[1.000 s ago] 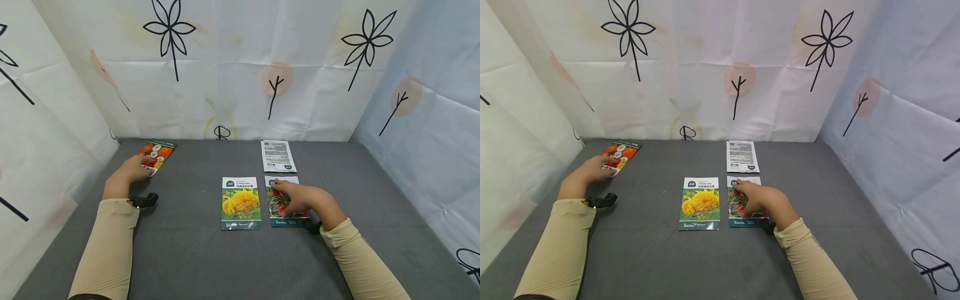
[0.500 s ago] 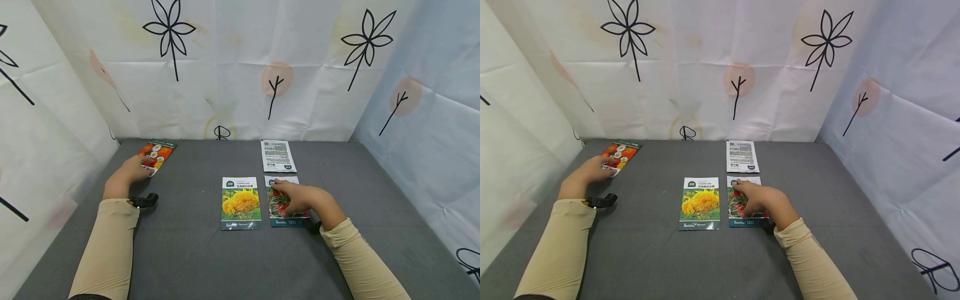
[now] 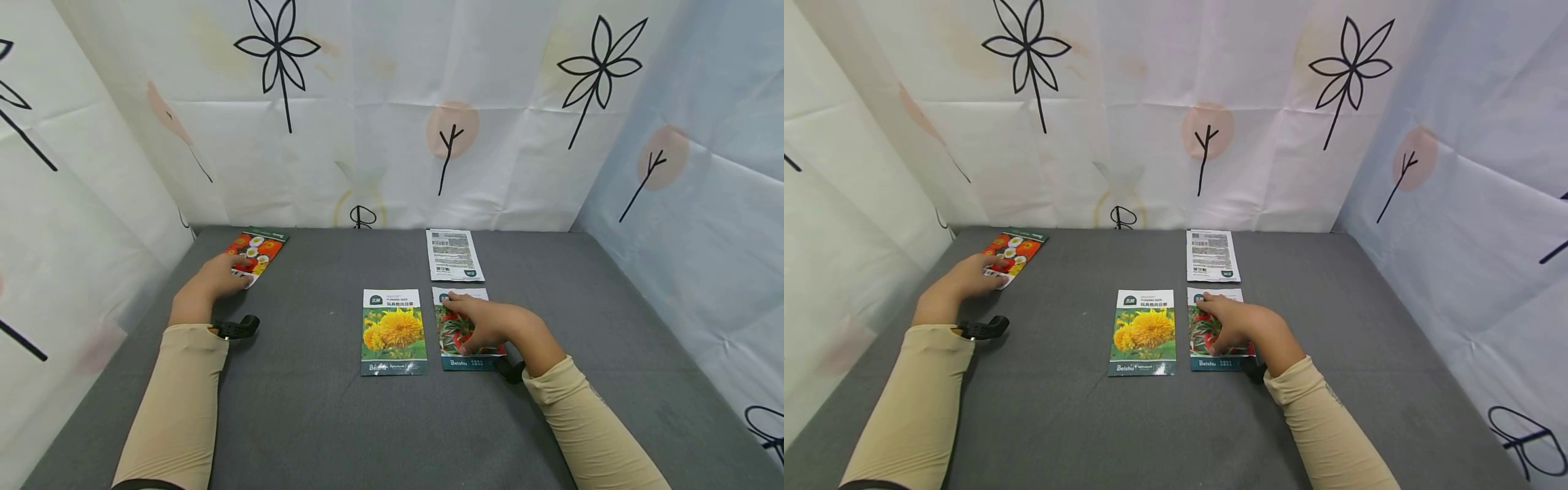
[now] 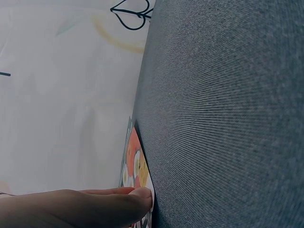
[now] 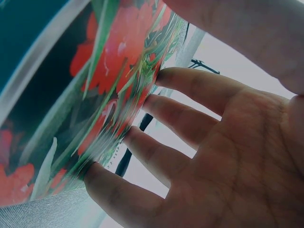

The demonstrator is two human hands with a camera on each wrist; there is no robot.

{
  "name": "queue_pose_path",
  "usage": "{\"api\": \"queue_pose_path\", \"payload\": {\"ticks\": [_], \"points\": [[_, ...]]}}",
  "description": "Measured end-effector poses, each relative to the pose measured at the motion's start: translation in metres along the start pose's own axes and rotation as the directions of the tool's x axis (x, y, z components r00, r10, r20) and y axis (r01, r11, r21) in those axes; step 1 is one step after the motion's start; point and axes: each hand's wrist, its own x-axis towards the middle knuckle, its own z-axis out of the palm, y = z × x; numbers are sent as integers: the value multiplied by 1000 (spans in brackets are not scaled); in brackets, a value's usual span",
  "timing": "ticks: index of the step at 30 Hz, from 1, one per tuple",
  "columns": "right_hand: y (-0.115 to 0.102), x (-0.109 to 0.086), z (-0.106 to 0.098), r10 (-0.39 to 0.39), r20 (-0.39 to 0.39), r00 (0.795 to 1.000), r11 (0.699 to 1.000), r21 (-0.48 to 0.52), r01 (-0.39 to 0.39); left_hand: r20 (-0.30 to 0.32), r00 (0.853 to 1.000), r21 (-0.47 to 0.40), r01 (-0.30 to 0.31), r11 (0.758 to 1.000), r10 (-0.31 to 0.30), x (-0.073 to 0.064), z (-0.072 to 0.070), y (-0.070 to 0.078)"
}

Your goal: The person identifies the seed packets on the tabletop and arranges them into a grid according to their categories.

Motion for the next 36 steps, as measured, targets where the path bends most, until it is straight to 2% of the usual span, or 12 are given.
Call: {"api": "queue_pose_path", "payload": {"ticks": [7,15,36], "points": [[0,1,0,2,2,1000,1000,2,-2,-19,1000,0,-3,1000,3,2,2,1],[0,0,0,10,12,1000,1000,6,-10,-11,1000,4,0,1000,0,-1,1,5],[0,2,0,12,6,1000,1000,17,-13,-3,1000,1,11,1000,-11,2,5,12]]}}
